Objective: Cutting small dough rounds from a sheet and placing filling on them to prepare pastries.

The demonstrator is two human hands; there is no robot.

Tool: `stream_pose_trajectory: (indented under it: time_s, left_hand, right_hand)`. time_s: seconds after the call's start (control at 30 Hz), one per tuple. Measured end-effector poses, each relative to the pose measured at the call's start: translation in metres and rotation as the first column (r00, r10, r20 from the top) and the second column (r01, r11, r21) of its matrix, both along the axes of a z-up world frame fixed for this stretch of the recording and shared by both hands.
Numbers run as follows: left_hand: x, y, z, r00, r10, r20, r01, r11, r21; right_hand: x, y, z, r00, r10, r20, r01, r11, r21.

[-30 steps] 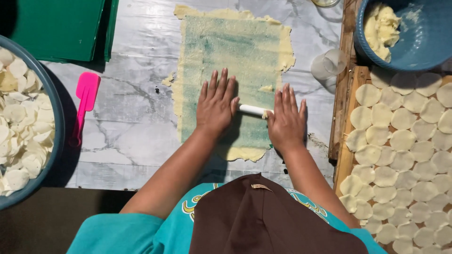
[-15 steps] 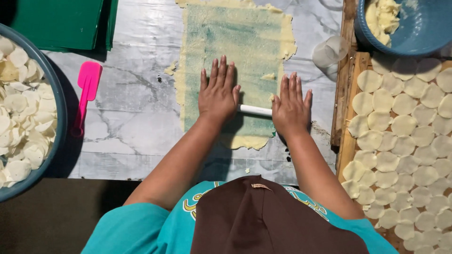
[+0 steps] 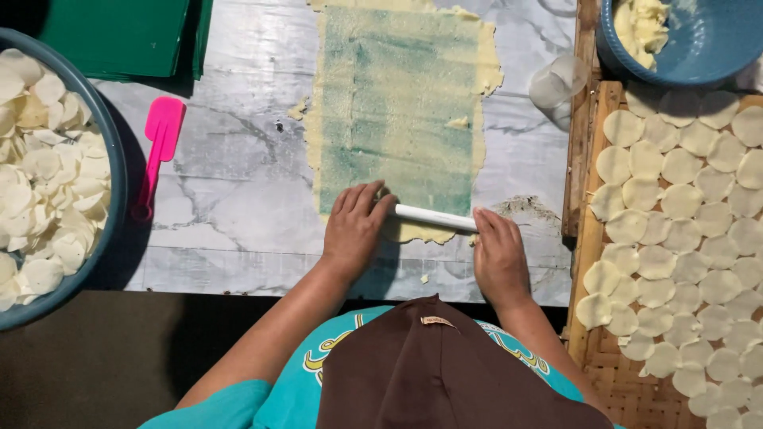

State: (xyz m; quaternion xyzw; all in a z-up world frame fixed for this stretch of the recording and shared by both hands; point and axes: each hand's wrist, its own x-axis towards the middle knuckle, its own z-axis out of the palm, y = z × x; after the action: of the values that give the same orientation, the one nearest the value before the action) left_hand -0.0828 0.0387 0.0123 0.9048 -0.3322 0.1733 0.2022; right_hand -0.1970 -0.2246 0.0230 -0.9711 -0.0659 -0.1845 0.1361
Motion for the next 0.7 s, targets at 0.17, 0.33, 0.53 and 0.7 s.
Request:
stream_pose_trajectory:
  time_s: [0.17,0.33,0.53,0.7]
  left_hand:
    - [0.029,-0.004,0.008,0.994,-0.031,0.108,0.028,0.999,0.029]
    - [0.054,-0.023,-0.003,0.987,0.055,0.153,-0.053,0.998,-0.014]
    - [0.078,-0.056,0.01,0.88,0.159,-0.447,-0.076,0.977,0.198]
    - [0.149,-0.087,0.017,0.879,0.239,-0.412,-0.164,0.964,0.21]
  right_hand:
    - [0.028,-0.023,0.013,1.0,0.015,-0.008,-0.015,1.0,-0.002]
    - [0.076,-0.008,0.019,0.999,-0.011,0.05,0.013,0.999,-0.038]
    - [0.129,-0.007,-0.014,0.973,-0.136,-0.184,0.11,0.984,-0.142]
    - [0.209,-0.029,-0.012,0.975,-0.155,-0.157,0.128,0.977,-0.169]
